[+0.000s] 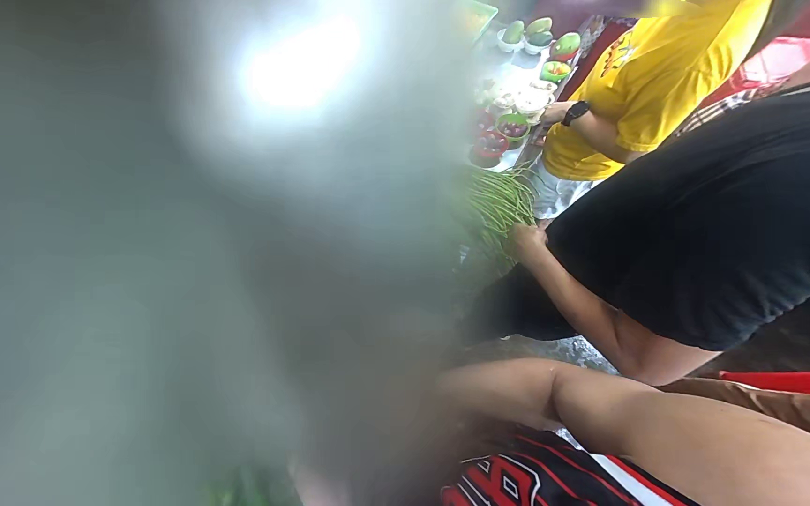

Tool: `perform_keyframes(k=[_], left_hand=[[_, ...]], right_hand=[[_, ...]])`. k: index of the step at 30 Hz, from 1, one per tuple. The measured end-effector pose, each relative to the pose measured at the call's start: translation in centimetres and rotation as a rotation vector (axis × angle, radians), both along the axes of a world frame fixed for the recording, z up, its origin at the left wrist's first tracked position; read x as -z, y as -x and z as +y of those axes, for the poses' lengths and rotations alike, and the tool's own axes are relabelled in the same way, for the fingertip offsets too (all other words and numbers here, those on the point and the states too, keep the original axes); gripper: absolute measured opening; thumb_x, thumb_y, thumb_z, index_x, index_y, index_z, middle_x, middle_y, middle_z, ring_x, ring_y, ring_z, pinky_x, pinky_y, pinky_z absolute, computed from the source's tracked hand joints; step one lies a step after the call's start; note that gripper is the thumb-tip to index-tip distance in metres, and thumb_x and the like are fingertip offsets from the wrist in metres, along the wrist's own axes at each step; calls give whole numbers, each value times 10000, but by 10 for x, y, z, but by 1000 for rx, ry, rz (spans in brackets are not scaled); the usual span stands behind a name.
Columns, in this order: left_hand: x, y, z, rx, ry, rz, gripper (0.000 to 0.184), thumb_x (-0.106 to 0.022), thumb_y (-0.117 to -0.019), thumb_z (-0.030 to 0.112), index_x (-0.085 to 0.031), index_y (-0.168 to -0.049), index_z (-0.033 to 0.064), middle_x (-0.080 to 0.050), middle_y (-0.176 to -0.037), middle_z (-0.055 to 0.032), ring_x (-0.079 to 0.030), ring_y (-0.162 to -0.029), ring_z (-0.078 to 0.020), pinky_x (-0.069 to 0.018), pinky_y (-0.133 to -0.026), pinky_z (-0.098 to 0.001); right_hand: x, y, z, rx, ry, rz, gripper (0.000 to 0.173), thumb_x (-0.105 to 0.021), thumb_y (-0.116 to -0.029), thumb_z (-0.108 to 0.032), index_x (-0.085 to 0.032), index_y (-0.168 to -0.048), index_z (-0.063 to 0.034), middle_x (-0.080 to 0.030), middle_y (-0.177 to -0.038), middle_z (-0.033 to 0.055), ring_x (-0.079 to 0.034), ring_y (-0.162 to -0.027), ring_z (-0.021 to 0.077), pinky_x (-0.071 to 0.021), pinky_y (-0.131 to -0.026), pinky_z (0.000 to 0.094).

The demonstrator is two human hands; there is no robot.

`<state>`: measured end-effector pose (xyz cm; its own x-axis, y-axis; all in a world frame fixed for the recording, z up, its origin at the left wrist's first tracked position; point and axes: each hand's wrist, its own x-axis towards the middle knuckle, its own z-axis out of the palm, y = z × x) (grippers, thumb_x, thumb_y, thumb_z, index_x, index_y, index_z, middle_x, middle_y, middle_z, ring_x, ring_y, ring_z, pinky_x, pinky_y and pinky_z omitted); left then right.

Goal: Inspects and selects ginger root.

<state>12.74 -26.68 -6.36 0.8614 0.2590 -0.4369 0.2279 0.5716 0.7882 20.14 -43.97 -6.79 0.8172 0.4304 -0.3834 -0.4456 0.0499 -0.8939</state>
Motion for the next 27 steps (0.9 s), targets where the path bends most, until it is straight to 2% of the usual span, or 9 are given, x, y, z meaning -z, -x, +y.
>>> perform_keyframes(k=[6,10,14,20,23,25,26,27], left_hand=[[-5,-1,-3,-3,-5,2,450,-313,-1127,297,-627,-877,92,-491,-498,29,-397,-321,-36,-344,-313,-183],[2,-2,0,2,7,2,436,-331,-1119,317,-629,-888,99,-475,-494,26,-396,-323,-50,-337,-316,-199],[-3,-2,-3,11,-20,3,446,-308,-1127,320,-622,-906,93,-520,-518,14,-416,-336,-45,-355,-324,-192],[-2,-3,-2,-1,-14,23,432,-326,-1122,307,-626,-908,83,-477,-492,21,-404,-329,-54,-352,-321,-206],[4,-3,1,-6,-23,40,441,-335,-1122,325,-618,-873,97,-450,-470,27,-395,-317,-54,-348,-313,-209],[6,-2,0,19,5,-58,461,-311,-1127,300,-622,-872,76,-453,-470,35,-401,-322,-39,-341,-313,-194],[1,-3,-5,68,38,-171,472,-274,-1130,255,-615,-888,36,-477,-484,33,-433,-340,-27,-361,-326,-178],[-18,-7,-17,158,63,-310,474,-213,-1123,167,-593,-915,-25,-522,-525,16,-498,-394,-17,-415,-377,-158]], right_hand=[[0,-1,-1,-12,18,-15,370,-433,-1105,-348,-659,-1138,-57,-450,-669,-35,-384,-510,58,-357,-497,229],[-3,-1,-1,8,5,-18,357,-443,-1104,-326,-663,-1106,-45,-461,-675,-34,-387,-513,51,-358,-497,218],[1,-2,0,-14,31,-30,389,-430,-1102,-364,-666,-1142,-57,-454,-678,-30,-397,-530,73,-380,-528,254],[3,-3,0,-11,28,-29,389,-427,-1102,-370,-668,-1133,-66,-447,-677,-34,-393,-529,71,-371,-524,248],[5,-4,0,-12,28,-22,396,-422,-1103,-372,-668,-1140,-64,-445,-674,-35,-390,-528,70,-366,-520,247],[4,-4,0,-16,27,-15,398,-420,-1104,-375,-667,-1142,-65,-442,-665,-36,-389,-522,71,-365,-514,246],[4,-3,0,-18,27,-13,398,-419,-1106,-375,-666,-1146,-66,-439,-665,-37,-387,-521,70,-363,-512,245],[4,-4,0,-16,26,-14,394,-420,-1104,-374,-666,-1139,-69,-438,-660,-40,-389,-517,69,-364,-510,245]])
